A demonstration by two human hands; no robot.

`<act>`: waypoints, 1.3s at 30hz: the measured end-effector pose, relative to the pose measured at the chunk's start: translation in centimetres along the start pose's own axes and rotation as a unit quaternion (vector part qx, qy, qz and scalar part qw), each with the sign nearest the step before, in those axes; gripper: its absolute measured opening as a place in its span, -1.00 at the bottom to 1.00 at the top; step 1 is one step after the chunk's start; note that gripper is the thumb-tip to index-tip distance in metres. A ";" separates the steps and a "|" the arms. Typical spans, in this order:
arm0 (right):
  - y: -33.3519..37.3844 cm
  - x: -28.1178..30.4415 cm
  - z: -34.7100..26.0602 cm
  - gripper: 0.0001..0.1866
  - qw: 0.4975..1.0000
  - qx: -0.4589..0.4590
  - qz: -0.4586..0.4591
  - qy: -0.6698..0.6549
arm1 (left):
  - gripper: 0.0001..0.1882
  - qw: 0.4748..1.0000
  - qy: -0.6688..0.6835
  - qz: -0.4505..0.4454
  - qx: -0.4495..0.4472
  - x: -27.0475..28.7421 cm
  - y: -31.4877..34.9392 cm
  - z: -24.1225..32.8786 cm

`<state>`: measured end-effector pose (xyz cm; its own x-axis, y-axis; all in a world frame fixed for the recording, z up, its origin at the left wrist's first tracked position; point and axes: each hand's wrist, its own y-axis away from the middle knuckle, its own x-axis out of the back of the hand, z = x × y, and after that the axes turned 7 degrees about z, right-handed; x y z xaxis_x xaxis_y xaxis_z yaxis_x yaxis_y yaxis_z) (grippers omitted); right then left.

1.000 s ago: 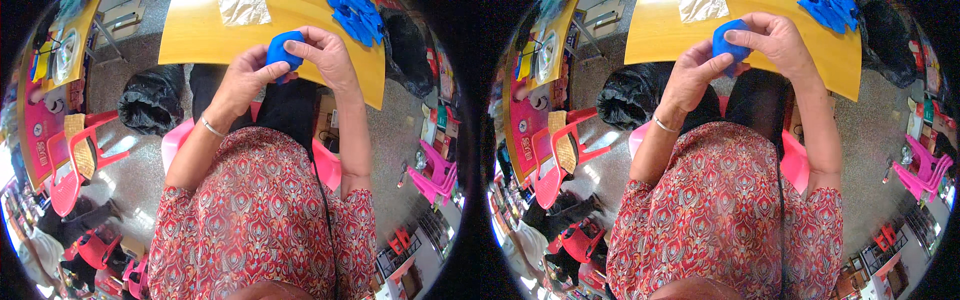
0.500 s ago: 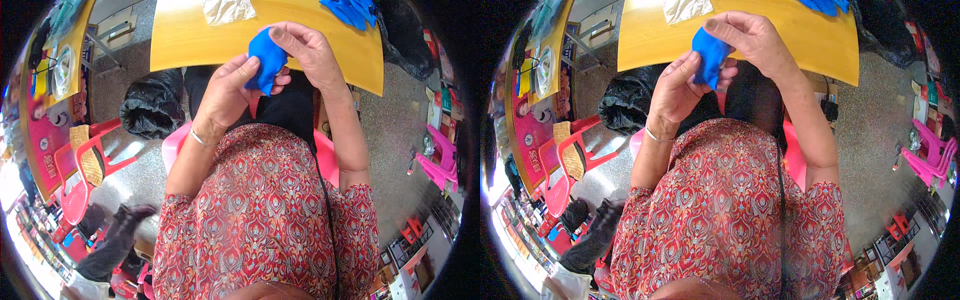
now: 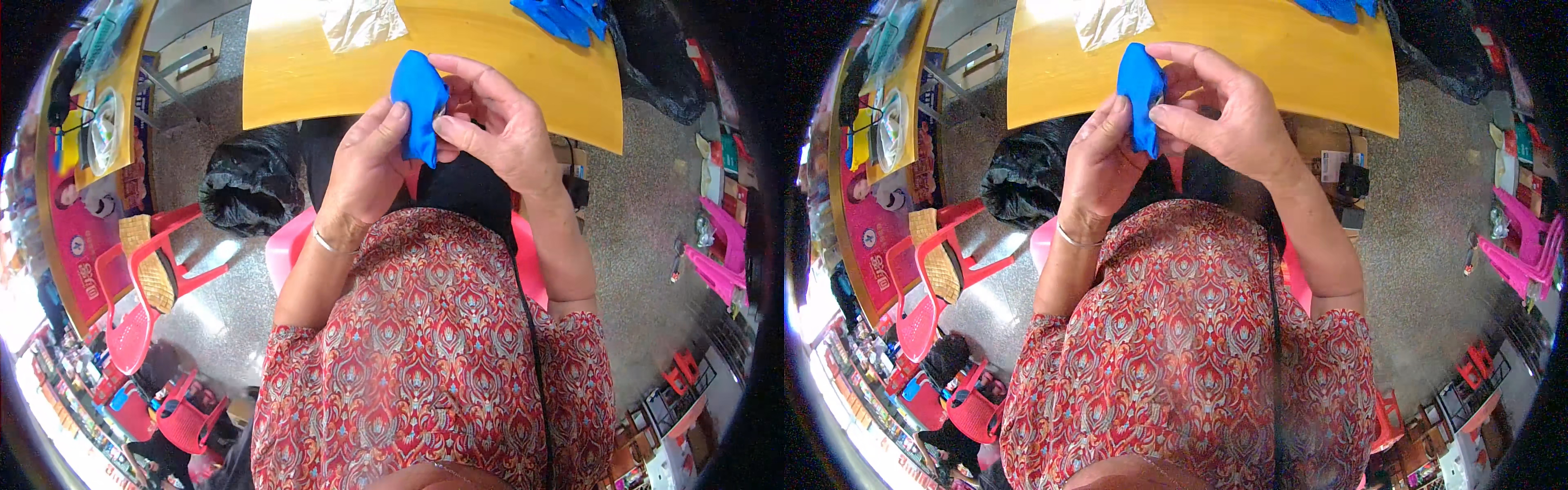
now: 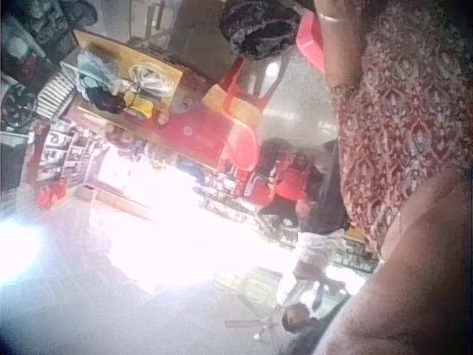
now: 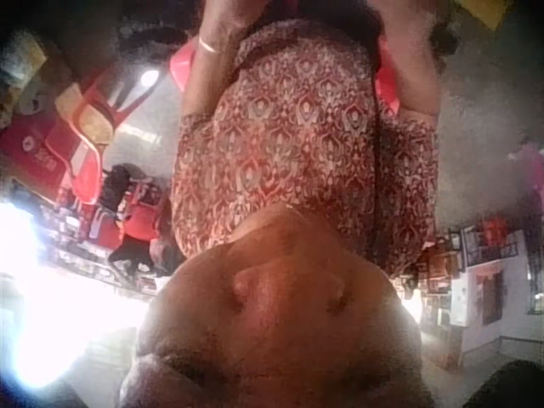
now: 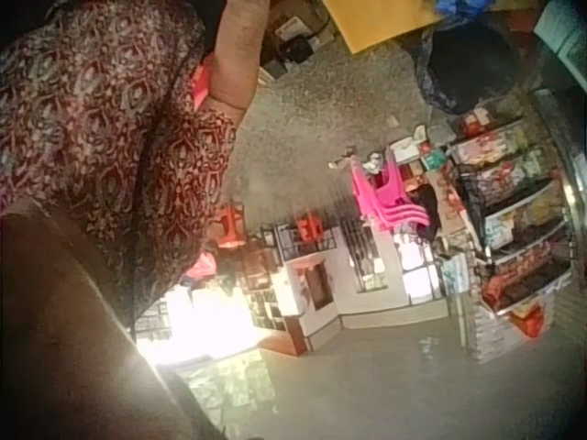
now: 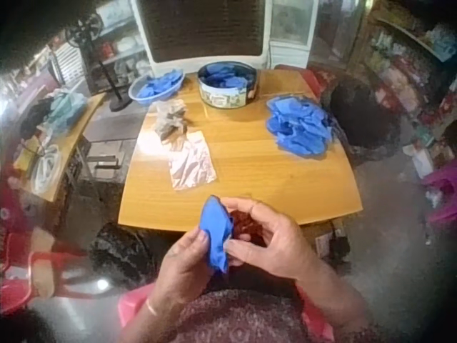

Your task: The person sits at a yellow table and repeatedly fills small blue fabric pouches with a granular substance from clear plastic bags. They open the pouches, pour the contents in, and then fold and seal the tops. The process is repeated for multiple pouches throughout the clip.

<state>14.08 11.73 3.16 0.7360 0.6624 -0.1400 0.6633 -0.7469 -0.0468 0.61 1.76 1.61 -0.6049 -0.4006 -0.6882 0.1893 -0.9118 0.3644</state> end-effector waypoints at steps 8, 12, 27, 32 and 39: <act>-0.3 0.0 0.5 -0.50 0.998 -0.062 0.013 -0.020 | -0.54 0.997 -0.048 -0.006 -0.054 0.0 0.1 -0.4; -0.9 0.2 1.9 -0.56 0.999 -0.009 0.045 0.004 | -0.60 0.993 -0.106 -0.002 -0.060 0.2 0.1 -0.4; -0.5 2.1 2.6 -0.72 0.993 -0.104 -0.008 -0.049 | -0.55 0.996 -0.073 0.057 -0.003 -0.4 -0.8 -0.3; -0.6 2.0 1.7 -0.64 0.997 -0.066 0.003 -0.047 | -0.61 0.994 -0.071 0.072 -0.031 -0.4 -0.6 -0.5; -0.9 0.6 2.1 -0.79 0.997 -0.044 0.067 0.004 | -0.61 0.990 -0.111 0.083 -0.031 -1.7 -0.2 -0.9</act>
<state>13.68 12.67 1.08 0.8194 0.5582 -0.1306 0.5684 -0.8207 0.0582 2.32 2.55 2.18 -0.7154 -0.5223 -0.4641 0.3431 -0.8412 0.4178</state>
